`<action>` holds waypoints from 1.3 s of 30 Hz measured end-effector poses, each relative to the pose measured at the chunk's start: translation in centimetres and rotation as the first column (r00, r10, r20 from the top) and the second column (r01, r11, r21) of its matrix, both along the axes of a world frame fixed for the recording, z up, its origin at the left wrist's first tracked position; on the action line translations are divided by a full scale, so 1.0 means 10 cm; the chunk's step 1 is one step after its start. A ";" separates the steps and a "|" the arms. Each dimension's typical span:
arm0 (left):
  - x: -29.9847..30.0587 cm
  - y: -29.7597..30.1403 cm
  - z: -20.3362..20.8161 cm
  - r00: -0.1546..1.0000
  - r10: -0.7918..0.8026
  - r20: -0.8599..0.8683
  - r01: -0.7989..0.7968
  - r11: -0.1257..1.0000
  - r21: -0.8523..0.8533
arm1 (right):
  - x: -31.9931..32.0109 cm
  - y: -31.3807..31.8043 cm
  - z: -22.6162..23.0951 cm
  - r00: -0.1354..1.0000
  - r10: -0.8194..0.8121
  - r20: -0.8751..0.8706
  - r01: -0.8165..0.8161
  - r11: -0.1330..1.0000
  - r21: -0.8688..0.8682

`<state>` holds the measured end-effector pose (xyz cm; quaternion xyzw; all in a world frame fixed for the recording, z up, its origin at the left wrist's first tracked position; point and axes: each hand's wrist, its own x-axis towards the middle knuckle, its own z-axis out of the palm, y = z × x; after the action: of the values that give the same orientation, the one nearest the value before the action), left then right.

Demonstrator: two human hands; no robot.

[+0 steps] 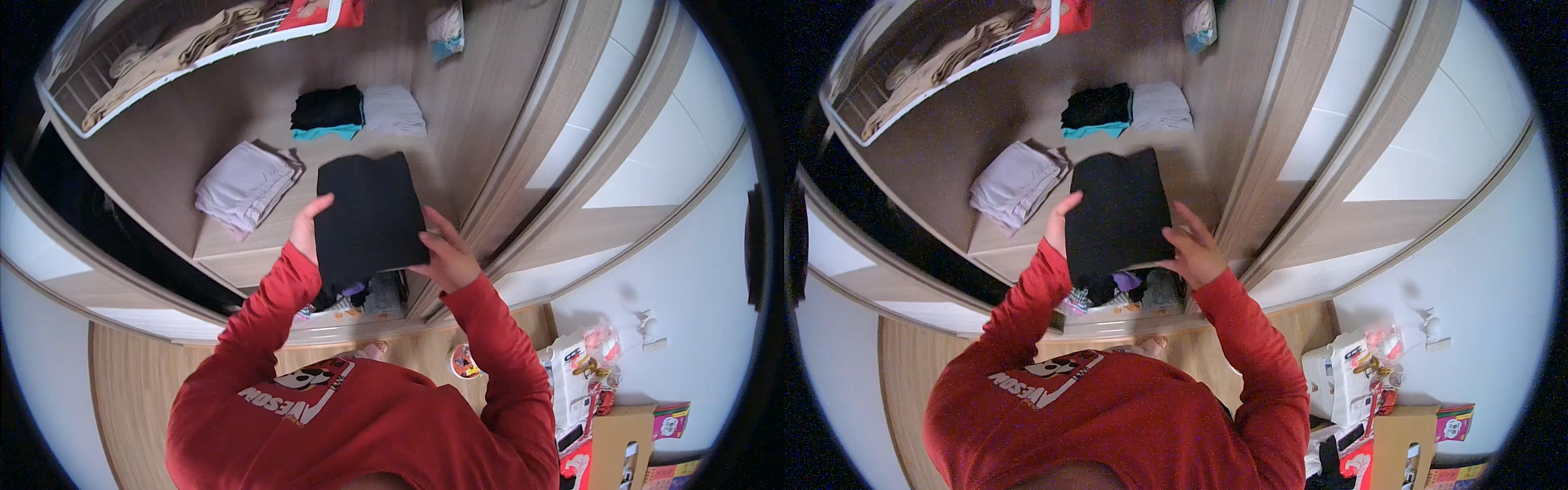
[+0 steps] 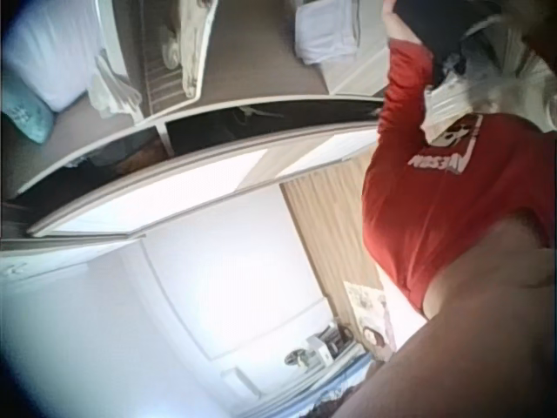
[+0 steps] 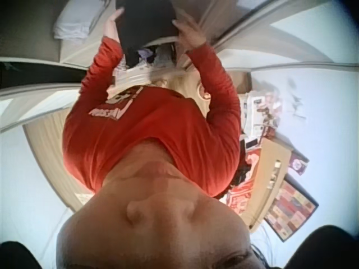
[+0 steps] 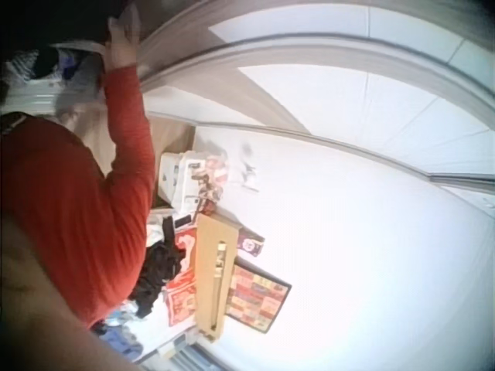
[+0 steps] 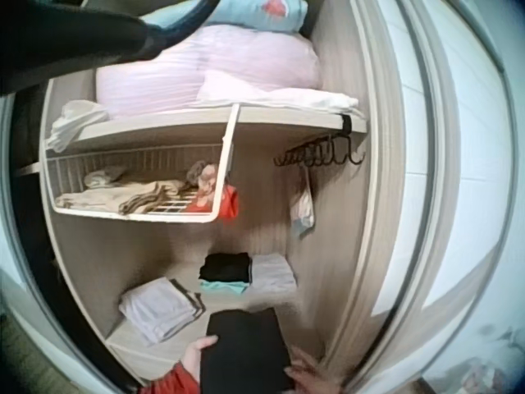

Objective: The person folds various garments, including a light-colored top, black pants, and a white top, by hand on a wooden shelf. They then pick up a striped garment from a nearby bed and fold it before placing it on the shelf with the others.

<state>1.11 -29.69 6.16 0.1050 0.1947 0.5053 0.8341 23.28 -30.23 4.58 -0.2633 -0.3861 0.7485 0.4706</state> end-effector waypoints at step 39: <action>-0.25 4.95 -0.64 0.578 0.032 -0.815 0.115 0.986 0.120 | 0.63 -1.87 -1.18 0.393 -0.912 0.120 0.812 0.283 -0.510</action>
<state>-1.35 19.77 -0.28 0.3960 0.5120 0.3948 0.6520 29.61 -48.96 -7.18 -0.4649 0.0722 0.4639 0.7506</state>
